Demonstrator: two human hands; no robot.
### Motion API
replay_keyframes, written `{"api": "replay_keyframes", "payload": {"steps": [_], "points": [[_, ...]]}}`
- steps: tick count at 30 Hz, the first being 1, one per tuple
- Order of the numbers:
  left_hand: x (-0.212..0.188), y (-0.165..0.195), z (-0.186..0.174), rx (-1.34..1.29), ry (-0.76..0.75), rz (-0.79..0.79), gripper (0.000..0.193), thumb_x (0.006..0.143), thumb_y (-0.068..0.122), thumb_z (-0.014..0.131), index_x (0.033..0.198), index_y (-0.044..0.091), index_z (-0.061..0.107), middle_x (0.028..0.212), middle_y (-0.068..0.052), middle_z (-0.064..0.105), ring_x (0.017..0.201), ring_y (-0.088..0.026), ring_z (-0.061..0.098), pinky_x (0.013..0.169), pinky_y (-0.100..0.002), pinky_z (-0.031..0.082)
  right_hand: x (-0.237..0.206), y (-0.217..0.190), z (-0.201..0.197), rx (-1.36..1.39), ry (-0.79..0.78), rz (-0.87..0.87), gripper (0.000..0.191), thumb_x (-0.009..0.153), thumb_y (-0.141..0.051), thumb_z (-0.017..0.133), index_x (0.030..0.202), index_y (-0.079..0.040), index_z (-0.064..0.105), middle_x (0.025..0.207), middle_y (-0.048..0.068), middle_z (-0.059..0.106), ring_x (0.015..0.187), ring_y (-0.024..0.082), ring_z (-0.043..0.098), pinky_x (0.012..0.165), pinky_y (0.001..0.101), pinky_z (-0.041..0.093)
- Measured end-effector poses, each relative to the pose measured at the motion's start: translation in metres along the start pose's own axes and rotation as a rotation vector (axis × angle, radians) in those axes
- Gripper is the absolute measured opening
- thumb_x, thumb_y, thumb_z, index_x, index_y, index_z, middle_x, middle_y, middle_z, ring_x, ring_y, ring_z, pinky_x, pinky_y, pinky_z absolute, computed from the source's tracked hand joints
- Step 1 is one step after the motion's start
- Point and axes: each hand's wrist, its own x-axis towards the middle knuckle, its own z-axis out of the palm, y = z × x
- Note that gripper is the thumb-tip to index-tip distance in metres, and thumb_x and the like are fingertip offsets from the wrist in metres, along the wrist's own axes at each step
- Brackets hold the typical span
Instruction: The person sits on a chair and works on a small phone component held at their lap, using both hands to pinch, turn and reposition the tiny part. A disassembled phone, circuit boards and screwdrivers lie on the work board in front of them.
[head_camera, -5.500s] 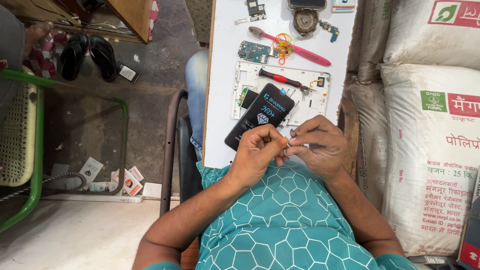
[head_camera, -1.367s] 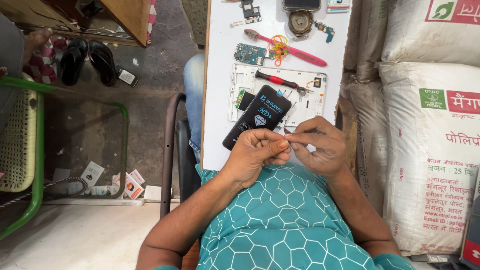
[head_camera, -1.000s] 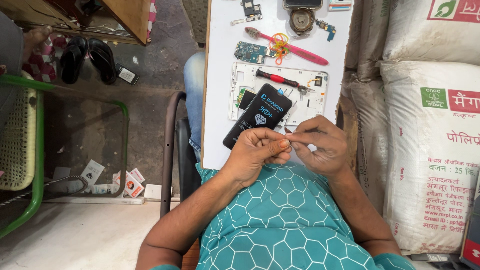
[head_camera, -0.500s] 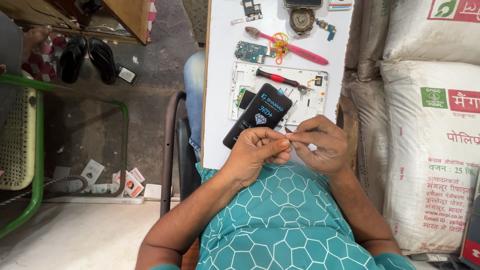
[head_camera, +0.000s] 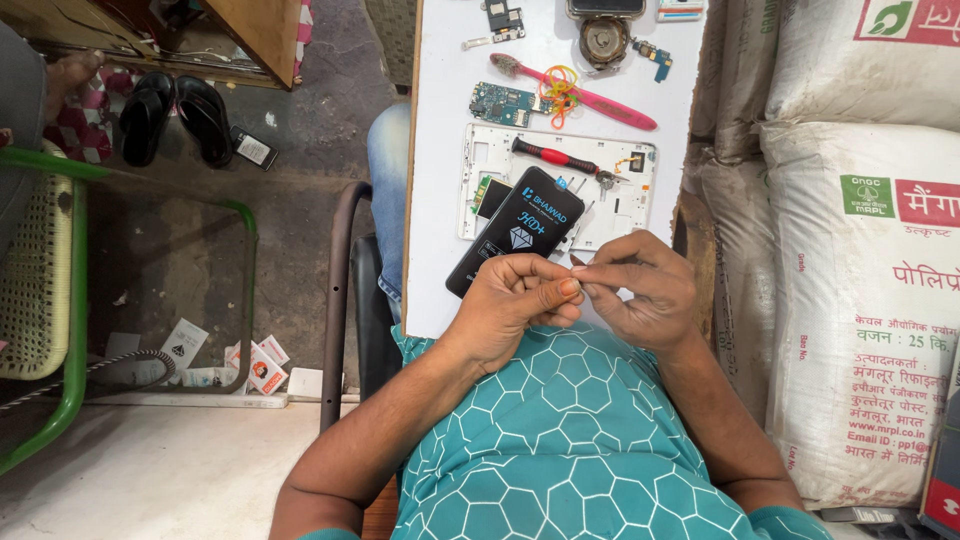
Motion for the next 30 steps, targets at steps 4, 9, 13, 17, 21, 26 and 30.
{"api": "replay_keyframes", "payload": {"steps": [4, 9, 13, 17, 21, 26, 30], "points": [[0.0, -0.001, -0.0007, -0.006, -0.007, 0.001, 0.017, 0.096, 0.011, 0.073, 0.106, -0.003, 0.07, 0.092, -0.013, 0.075, 0.082, -0.016, 0.076, 0.073, -0.027, 0.064, -0.0006, 0.0003, 0.0004, -0.005, 0.001, 0.003, 0.02, 0.086, -0.006, 0.081, 0.106, -0.006, 0.078, 0.095, 0.008, 0.068, 0.08, 0.012, 0.067, 0.064, 0.0226, 0.053], [0.0008, -0.0012, -0.0004, 0.0, -0.003, 0.001, 0.018, 0.096, 0.011, 0.074, 0.106, -0.002, 0.07, 0.091, -0.013, 0.075, 0.082, -0.016, 0.076, 0.073, -0.027, 0.065, -0.0004, 0.001, -0.0005, -0.007, -0.001, 0.0, 0.02, 0.087, -0.005, 0.081, 0.106, -0.007, 0.078, 0.096, 0.008, 0.068, 0.081, 0.013, 0.067, 0.065, 0.0228, 0.053], [0.0004, -0.0011, -0.0001, -0.006, 0.002, 0.001, 0.018, 0.096, 0.011, 0.074, 0.106, -0.002, 0.07, 0.091, -0.013, 0.075, 0.082, -0.017, 0.076, 0.073, -0.027, 0.064, -0.0002, 0.0009, -0.0006, 0.004, -0.005, 0.002, 0.021, 0.087, -0.005, 0.081, 0.107, -0.006, 0.077, 0.096, 0.008, 0.068, 0.081, 0.012, 0.067, 0.065, 0.0228, 0.053], [0.0003, -0.0015, -0.0002, 0.0, 0.002, 0.001, 0.018, 0.096, 0.011, 0.074, 0.106, -0.002, 0.07, 0.091, -0.013, 0.075, 0.082, -0.016, 0.076, 0.073, -0.027, 0.065, 0.0, 0.0009, -0.0002, -0.001, -0.003, -0.004, 0.021, 0.086, -0.005, 0.082, 0.106, -0.006, 0.077, 0.095, 0.008, 0.068, 0.08, 0.012, 0.066, 0.064, 0.0228, 0.052], [0.0002, -0.002, -0.0005, -0.005, 0.003, 0.003, 0.018, 0.096, 0.011, 0.074, 0.106, -0.002, 0.07, 0.091, -0.013, 0.075, 0.081, -0.017, 0.076, 0.072, -0.027, 0.064, -0.0005, 0.0007, -0.0001, 0.002, -0.001, 0.003, 0.021, 0.086, -0.005, 0.082, 0.106, -0.007, 0.077, 0.095, 0.008, 0.068, 0.08, 0.012, 0.066, 0.064, 0.0227, 0.053], [0.0, -0.0023, -0.0001, -0.008, -0.003, 0.004, 0.017, 0.096, 0.011, 0.073, 0.106, -0.002, 0.07, 0.091, -0.013, 0.075, 0.081, -0.017, 0.076, 0.073, -0.027, 0.065, -0.0012, 0.0012, 0.0, 0.015, 0.0, 0.009, 0.02, 0.087, -0.006, 0.082, 0.106, -0.006, 0.078, 0.095, 0.008, 0.068, 0.08, 0.012, 0.066, 0.065, 0.0227, 0.053], [-0.0004, -0.0025, 0.0002, -0.013, 0.002, -0.001, 0.017, 0.096, 0.01, 0.073, 0.106, -0.003, 0.07, 0.092, -0.013, 0.075, 0.081, -0.017, 0.076, 0.073, -0.027, 0.065, -0.0017, 0.0025, 0.0, 0.003, 0.002, 0.001, 0.02, 0.087, -0.006, 0.082, 0.106, -0.007, 0.078, 0.095, 0.008, 0.068, 0.079, 0.012, 0.066, 0.064, 0.0226, 0.052]]}}
